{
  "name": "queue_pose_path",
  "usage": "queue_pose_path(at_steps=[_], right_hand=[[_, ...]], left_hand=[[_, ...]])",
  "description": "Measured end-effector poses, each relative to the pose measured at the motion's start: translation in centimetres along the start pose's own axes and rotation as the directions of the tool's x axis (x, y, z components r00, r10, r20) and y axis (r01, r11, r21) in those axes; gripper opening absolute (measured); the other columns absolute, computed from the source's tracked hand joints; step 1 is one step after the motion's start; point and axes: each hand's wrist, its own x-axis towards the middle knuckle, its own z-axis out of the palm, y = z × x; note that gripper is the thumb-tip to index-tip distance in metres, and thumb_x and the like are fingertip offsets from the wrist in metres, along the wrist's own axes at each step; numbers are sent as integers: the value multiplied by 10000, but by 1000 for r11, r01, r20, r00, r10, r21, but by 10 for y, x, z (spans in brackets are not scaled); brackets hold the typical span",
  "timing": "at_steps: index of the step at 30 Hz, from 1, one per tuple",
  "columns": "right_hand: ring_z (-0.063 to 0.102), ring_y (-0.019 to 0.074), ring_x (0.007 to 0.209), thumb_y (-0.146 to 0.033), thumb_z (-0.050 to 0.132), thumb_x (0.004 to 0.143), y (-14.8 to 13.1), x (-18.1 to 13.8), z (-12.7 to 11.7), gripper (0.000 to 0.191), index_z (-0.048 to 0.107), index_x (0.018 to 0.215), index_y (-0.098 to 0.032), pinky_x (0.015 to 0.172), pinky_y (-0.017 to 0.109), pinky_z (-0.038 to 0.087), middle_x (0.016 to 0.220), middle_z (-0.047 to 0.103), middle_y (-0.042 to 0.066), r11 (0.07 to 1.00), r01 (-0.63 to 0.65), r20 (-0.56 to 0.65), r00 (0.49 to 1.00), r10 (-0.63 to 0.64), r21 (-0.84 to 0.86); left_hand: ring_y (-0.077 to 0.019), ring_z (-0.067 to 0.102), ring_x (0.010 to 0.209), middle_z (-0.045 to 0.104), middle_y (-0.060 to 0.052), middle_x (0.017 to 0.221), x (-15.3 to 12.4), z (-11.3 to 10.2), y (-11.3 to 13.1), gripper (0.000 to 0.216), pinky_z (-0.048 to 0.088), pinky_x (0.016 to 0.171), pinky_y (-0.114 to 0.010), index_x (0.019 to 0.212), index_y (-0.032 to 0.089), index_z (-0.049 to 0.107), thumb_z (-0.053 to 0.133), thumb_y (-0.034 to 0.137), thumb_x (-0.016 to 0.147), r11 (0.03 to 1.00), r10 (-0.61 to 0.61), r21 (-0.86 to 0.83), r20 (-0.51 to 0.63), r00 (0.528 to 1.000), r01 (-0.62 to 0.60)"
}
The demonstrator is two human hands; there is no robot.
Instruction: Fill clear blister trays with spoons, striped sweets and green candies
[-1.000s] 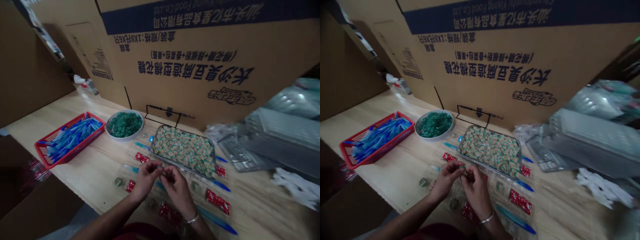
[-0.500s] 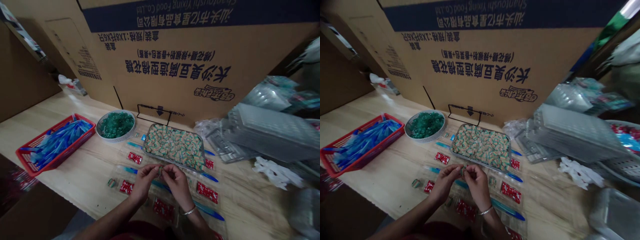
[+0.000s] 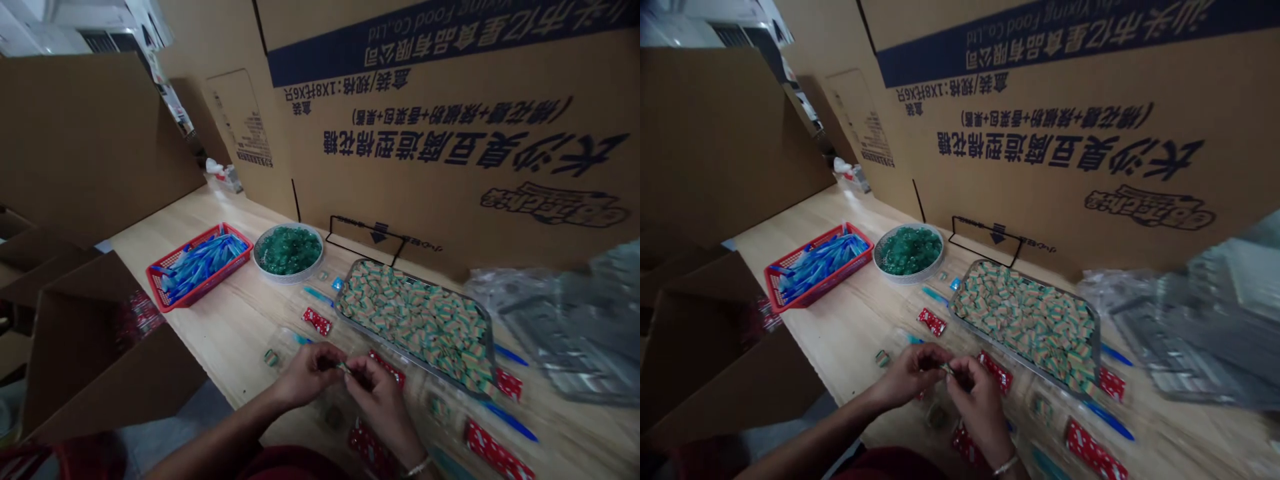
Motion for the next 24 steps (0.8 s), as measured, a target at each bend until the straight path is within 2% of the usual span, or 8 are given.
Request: queue_pose_path(at_steps=[1, 3, 6, 8, 11, 16, 19, 24], right_hand=[[612, 188, 660, -419, 656, 702, -1, 3, 5, 268, 623, 776, -163, 609, 277, 489, 721, 658, 47, 1000, -2, 7, 1000, 2, 16], [602, 179, 637, -420, 654, 706, -2, 12, 12, 266, 624, 767, -163, 591, 273, 483, 706, 656, 41, 1000, 6, 21, 1000, -7, 24], [594, 171, 608, -420, 622, 731, -5, 32, 20, 260, 618, 749, -160, 576, 272, 479, 673, 650, 37, 997, 70, 37, 997, -69, -30], [599, 170, 596, -391, 597, 748, -7, 50, 28, 233, 615, 745, -159, 573, 273, 482, 662, 654, 37, 982, 137, 56, 990, -131, -128], [620, 168, 625, -292, 592, 755, -10, 84, 47, 130, 620, 744, -165, 601, 266, 488, 687, 672, 34, 944, 198, 89, 980, -181, -263], [626, 173, 649, -151, 632, 723, -8, 131, 86, 26, 639, 717, -175, 614, 259, 463, 688, 678, 31, 882, 195, 117, 980, -160, -428], [624, 185, 698, -117, 636, 729, -4, 139, 97, 52, 651, 713, -164, 647, 265, 451, 720, 675, 52, 830, 196, 130, 980, -150, -523], [607, 210, 809, -118, 594, 782, -1, 135, 96, 92, 663, 733, -153, 720, 288, 439, 867, 640, 112, 743, 213, 146, 977, -156, -635]], left_hand=[[-143, 599, 689, 686, -54, 774, 1, -10, 1, 259, 442, 627, -233, 869, 128, 683, 727, 246, 643, 1000, 15, 16, -19, 1000, -15], [-166, 613, 738, 691, -64, 821, 9, -34, 4, 265, 463, 660, -255, 886, 143, 680, 705, 261, 651, 995, 68, 85, -170, 983, -55], [-172, 602, 792, 681, -52, 849, 34, -76, 8, 191, 464, 693, -267, 822, 175, 685, 669, 210, 635, 965, 170, 259, -481, 860, -46], [-161, 583, 700, 655, -30, 724, 50, -100, 5, 140, 453, 641, -264, 724, 166, 672, 662, 156, 585, 963, 162, 269, -541, 825, -13], [-132, 539, 554, 604, 1, 573, 63, -117, -6, 93, 428, 560, -248, 625, 147, 646, 657, 137, 533, 972, 112, 233, -536, 837, 19], [-131, 572, 576, 644, -5, 620, 63, -122, -23, 161, 440, 570, -237, 680, 139, 651, 658, 186, 527, 984, 94, 176, -525, 846, 0], [-135, 586, 604, 654, -9, 643, 63, -125, -26, 189, 451, 600, -241, 691, 139, 653, 669, 193, 511, 986, 106, 163, -514, 851, -25], [-136, 584, 618, 652, -18, 652, 64, -127, -25, 229, 448, 602, -243, 702, 137, 655, 683, 292, 537, 985, 111, 171, -473, 874, -32]])
